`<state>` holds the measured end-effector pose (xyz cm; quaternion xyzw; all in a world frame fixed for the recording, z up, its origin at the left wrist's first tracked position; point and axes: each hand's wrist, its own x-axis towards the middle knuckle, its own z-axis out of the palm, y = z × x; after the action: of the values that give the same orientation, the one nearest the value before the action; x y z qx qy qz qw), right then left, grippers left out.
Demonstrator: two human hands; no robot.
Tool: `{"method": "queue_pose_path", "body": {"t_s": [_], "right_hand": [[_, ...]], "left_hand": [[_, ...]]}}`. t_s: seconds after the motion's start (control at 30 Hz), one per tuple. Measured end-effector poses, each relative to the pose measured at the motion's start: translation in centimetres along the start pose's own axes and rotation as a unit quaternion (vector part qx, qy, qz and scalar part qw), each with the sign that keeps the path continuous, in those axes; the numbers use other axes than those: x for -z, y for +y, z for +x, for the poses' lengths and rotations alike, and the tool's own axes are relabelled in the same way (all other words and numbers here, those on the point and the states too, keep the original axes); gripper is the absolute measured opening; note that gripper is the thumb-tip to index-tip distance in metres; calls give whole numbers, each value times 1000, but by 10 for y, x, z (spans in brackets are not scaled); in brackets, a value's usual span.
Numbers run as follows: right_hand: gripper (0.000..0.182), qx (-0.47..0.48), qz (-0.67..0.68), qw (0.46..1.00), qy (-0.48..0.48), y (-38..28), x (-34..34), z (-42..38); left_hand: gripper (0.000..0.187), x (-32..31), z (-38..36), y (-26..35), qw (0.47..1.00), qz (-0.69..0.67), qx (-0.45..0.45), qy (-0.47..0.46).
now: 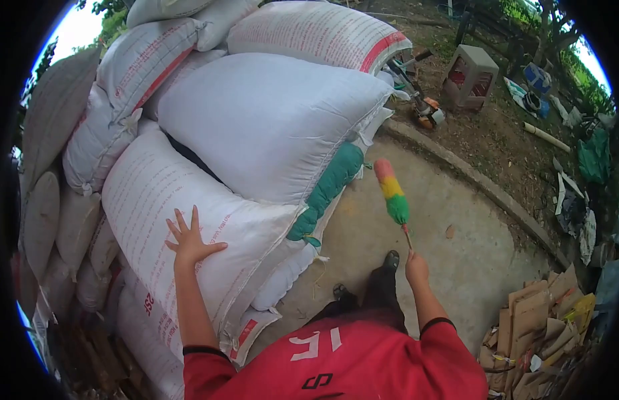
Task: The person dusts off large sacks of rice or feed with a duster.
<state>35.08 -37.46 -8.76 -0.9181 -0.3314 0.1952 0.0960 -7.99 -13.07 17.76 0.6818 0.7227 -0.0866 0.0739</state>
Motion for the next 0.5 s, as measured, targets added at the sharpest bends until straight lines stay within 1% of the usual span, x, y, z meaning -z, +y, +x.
{"method": "queue_pose_path", "body": {"t_s": [0.03,0.07,0.13,0.17,0.23,0.27,0.33,0.37,0.43,0.47,0.5], "right_hand": [[38,27,48,998,31,-11,2,-9],[38,24,47,998,28,-23,2,-17],[40,94,30,995,-23,-45,1,-26],[40,90,31,995,-24,-45,-5,-24],[42,29,43,999,-13,-44,-27,-13],[42,29,49,998,-11,-41,-38,-3],[42,-106,73,991,-26,-24,-58,21],[42,-111,80,990,-26,-18,-59,20],[40,2,48,998,-43,-17,-49,15],[40,-3,54,998,-42,-21,-42,11],[39,97,-3,992,-80,-24,-34,5]], "left_hand": [[123,0,1,0,1000,1,5,-5],[123,-1,1,1,1000,3,8,-11],[123,-1,2,1,1000,6,8,-12],[123,-2,2,2,1000,5,10,-10],[123,-5,1,2,1000,7,9,-11],[123,-3,1,2,1000,9,8,-6],[123,0,2,4,1000,8,9,-6],[124,0,0,5,1000,5,11,-16],[124,2,0,8,1000,15,15,-21],[124,2,1,10,999,18,28,-33],[124,1,1,10,999,22,25,-35]]}}
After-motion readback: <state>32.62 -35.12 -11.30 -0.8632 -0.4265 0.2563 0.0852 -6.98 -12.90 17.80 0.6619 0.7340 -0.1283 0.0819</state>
